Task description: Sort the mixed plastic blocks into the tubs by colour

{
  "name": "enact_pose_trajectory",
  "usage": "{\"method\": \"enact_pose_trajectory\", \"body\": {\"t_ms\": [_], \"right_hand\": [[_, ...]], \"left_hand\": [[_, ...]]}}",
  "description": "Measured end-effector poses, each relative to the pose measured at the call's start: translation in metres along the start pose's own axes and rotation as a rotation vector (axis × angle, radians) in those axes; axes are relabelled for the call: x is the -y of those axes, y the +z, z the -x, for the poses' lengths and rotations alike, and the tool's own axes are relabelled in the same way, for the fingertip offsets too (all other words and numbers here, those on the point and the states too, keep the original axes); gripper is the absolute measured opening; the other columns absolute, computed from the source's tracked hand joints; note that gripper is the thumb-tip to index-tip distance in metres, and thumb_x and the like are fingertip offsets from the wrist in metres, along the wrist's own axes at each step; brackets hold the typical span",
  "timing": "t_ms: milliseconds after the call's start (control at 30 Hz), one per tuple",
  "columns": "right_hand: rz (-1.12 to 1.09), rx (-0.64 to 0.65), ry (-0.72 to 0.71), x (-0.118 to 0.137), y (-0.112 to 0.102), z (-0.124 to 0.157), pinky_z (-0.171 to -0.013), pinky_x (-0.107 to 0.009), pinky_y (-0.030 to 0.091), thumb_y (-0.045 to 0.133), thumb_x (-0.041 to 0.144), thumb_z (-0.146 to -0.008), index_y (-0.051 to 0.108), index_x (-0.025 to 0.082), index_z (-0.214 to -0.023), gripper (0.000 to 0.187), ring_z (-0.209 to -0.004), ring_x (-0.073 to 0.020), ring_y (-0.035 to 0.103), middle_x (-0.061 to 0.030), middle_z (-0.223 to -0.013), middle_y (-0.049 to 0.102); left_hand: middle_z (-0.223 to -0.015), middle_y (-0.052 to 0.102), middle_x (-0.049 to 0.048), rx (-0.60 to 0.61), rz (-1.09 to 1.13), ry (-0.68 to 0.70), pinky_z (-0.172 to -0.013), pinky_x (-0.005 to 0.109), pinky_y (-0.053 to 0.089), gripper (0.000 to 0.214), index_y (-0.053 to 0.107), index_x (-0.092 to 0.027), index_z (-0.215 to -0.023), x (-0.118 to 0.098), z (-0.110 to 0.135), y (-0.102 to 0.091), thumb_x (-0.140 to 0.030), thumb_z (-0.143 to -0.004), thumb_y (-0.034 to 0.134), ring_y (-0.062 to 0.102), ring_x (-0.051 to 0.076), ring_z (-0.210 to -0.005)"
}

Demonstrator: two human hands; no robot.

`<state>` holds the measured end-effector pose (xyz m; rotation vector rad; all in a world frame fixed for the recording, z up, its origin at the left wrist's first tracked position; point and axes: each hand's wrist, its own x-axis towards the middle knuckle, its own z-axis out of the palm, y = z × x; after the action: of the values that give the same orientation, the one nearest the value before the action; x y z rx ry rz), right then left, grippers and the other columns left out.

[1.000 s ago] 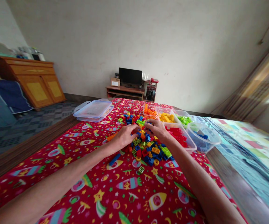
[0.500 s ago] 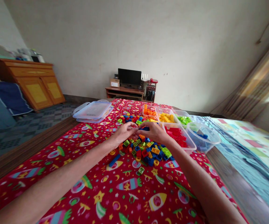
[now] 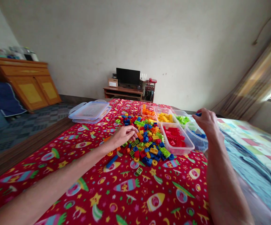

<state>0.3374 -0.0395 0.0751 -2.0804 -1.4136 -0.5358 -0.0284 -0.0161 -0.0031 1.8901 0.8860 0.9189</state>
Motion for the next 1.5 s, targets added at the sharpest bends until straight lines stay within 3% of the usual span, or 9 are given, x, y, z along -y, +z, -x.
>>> {"method": "enact_pose_trajectory", "body": {"t_ms": [200, 400, 533, 667, 867, 1067, 1200, 1333, 1500], "right_hand": [[0.076, 0.271, -0.018, -0.029, 0.013, -0.001, -0.073, -0.032, 0.045, 0.056, 0.034, -0.075, 0.071, 0.014, -0.098, 0.034, -0.089, -0.0243, 0.062, -0.0142, -0.095, 0.068], [-0.026, 0.035, -0.005, -0.014, -0.007, 0.0, -0.07, -0.035, 0.044, 0.047, 0.03, -0.08, 0.072, 0.015, -0.091, 0.032, -0.083, -0.0258, 0.062, -0.0147, -0.085, 0.069], [-0.14, 0.007, -0.025, 0.016, -0.027, 0.005, -0.068, -0.033, 0.043, 0.045, 0.029, -0.08, 0.071, 0.018, -0.09, 0.03, -0.076, -0.0239, 0.062, -0.01, -0.074, 0.069], [-0.178, 0.005, -0.109, 0.042, -0.036, 0.015, -0.07, -0.032, 0.042, 0.041, 0.029, -0.083, 0.07, 0.019, -0.092, 0.032, -0.077, -0.0218, 0.061, -0.0088, -0.079, 0.069], [-0.185, 0.017, -0.223, 0.063, -0.036, 0.026, -0.07, -0.033, 0.041, 0.038, 0.027, -0.087, 0.067, 0.018, -0.093, 0.032, -0.075, -0.0212, 0.058, -0.0106, -0.081, 0.067], [-0.152, -0.015, -0.255, 0.068, -0.032, 0.03, -0.069, -0.034, 0.041, 0.037, 0.028, -0.088, 0.067, 0.017, -0.094, 0.032, -0.077, -0.0232, 0.057, -0.0118, -0.077, 0.063], [-0.148, 0.004, -0.277, 0.072, -0.033, 0.031, -0.068, -0.033, 0.041, 0.038, 0.027, -0.089, 0.067, 0.018, -0.093, 0.031, -0.077, -0.023, 0.058, -0.0112, -0.078, 0.064], [-0.135, 0.031, -0.295, 0.077, -0.034, 0.033, -0.066, -0.031, 0.04, 0.039, 0.027, -0.089, 0.068, 0.019, -0.092, 0.03, -0.077, -0.0228, 0.059, -0.0115, -0.08, 0.065], [-0.075, 0.101, -0.287, 0.085, -0.031, 0.035, -0.062, -0.029, 0.037, 0.039, 0.028, -0.091, 0.068, 0.019, -0.096, 0.032, -0.075, -0.0223, 0.059, -0.0132, -0.086, 0.067]], "left_hand": [[-0.07, 0.068, 0.0039, 0.003, -0.045, 0.008, -0.06, 0.029, 0.054, 0.028, 0.059, -0.017, -0.084, -0.001, 0.001, 0.002, -0.043, -0.079, 0.054, 0.064, 0.015, -0.059], [-0.069, 0.069, 0.0033, -0.023, -0.075, 0.026, -0.059, 0.029, 0.054, 0.028, 0.062, -0.018, -0.084, 0.0, 0.004, 0.005, -0.044, -0.079, 0.055, 0.065, 0.017, -0.06], [-0.074, 0.07, 0.004, -0.036, -0.196, 0.059, -0.064, 0.029, 0.055, 0.029, 0.064, -0.019, -0.086, -0.008, 0.004, 0.0, -0.044, -0.081, 0.052, 0.067, 0.019, -0.067], [-0.1, 0.07, 0.0083, -0.092, -0.433, 0.114, -0.085, 0.033, 0.052, 0.038, 0.065, -0.019, -0.1, -0.018, 0.012, -0.019, -0.048, -0.085, 0.045, 0.066, 0.024, -0.094], [-0.154, 0.027, 0.0112, -0.053, -0.839, 0.11, -0.112, 0.052, 0.023, 0.077, 0.031, -0.023, -0.145, 0.026, 0.075, -0.056, -0.063, -0.081, 0.047, 0.025, 0.035, -0.14], [-0.157, 0.016, 0.0096, -0.036, -0.933, -0.051, -0.107, 0.057, 0.031, 0.092, 0.01, -0.034, -0.15, 0.058, 0.127, -0.053, -0.065, -0.076, 0.056, 0.02, 0.039, -0.14], [-0.159, 0.004, 0.0107, -0.072, -0.87, -0.036, -0.109, 0.056, 0.029, 0.087, 0.008, -0.032, -0.15, 0.049, 0.104, -0.031, -0.061, -0.081, 0.053, 0.013, 0.038, -0.142], [-0.158, 0.006, 0.0123, -0.234, -0.755, -0.033, -0.111, 0.054, 0.026, 0.075, 0.01, -0.029, -0.148, 0.041, 0.066, -0.007, -0.057, -0.088, 0.044, 0.011, 0.034, -0.144], [-0.157, 0.01, 0.0124, -0.232, -0.646, 0.159, -0.115, 0.048, 0.02, 0.061, 0.016, -0.025, -0.146, 0.026, 0.04, 0.019, -0.049, -0.094, 0.038, 0.011, 0.026, -0.144]]}}
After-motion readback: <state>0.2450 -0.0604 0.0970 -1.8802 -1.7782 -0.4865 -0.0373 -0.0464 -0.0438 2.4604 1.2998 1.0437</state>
